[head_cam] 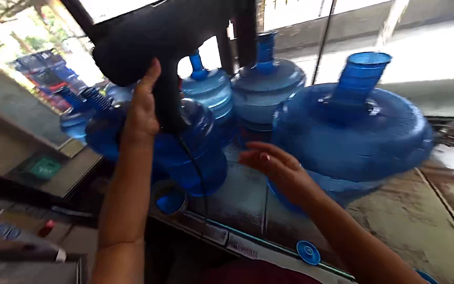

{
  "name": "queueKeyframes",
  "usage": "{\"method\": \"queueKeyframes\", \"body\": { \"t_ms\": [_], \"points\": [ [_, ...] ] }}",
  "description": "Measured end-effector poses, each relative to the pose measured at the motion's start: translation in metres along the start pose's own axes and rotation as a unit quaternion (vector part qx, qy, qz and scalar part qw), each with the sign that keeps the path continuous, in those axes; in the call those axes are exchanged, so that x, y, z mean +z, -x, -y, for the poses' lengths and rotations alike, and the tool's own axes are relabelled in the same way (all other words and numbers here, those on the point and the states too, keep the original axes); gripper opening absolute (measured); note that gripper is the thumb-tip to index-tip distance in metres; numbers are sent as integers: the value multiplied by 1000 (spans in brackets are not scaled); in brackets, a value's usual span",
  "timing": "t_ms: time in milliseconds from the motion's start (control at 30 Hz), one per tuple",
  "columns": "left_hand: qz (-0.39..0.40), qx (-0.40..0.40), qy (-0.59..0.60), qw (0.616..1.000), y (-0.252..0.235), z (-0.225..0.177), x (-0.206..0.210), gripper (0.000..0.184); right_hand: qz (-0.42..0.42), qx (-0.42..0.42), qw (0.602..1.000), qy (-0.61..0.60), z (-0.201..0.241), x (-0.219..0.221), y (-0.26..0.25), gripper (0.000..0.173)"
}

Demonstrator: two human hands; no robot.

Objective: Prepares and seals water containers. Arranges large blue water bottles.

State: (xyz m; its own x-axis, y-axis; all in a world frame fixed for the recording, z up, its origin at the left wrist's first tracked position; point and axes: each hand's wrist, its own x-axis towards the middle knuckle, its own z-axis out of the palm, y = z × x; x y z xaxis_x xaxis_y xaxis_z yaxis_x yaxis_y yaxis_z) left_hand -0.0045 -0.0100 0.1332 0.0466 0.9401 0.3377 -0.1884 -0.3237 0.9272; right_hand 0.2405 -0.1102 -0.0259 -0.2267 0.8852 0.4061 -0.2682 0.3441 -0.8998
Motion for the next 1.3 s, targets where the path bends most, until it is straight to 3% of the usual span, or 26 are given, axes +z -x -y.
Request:
{"method": "queueKeyframes", "body": {
  "t_ms": [167,300,400,633,867,1067,1133,1200,1300],
  "points": [
    [59,-24,145,987,61,25,-40,49,81,-4,997,0,15,87,-69,58],
    [18,27,103,994,112,35,-68,32,130,19,989,-63,-4,148,-89,58],
    [1,61,102,993,133,39,-90,30,156,37,981,-107,-23,177,-88,61],
    [-16,101,153,983,148,50,-123,31,189,75,956,-213,-35,221,-82,50],
    [-40,126,127,983,155,49,-149,37,213,95,939,-252,-42,245,-87,45],
    [-43,103,71,991,171,38,-199,40,226,119,962,-97,-32,248,-73,69],
    [-52,86,-9,995,176,29,-229,50,286,51,956,45,-28,241,-61,73],
    [-89,85,-110,986,188,20,-258,50,333,-96,927,143,-21,237,-49,62],
    [-58,125,-277,951,207,1,-282,26,287,-310,879,221,-3,238,-40,38]
  ]
}}
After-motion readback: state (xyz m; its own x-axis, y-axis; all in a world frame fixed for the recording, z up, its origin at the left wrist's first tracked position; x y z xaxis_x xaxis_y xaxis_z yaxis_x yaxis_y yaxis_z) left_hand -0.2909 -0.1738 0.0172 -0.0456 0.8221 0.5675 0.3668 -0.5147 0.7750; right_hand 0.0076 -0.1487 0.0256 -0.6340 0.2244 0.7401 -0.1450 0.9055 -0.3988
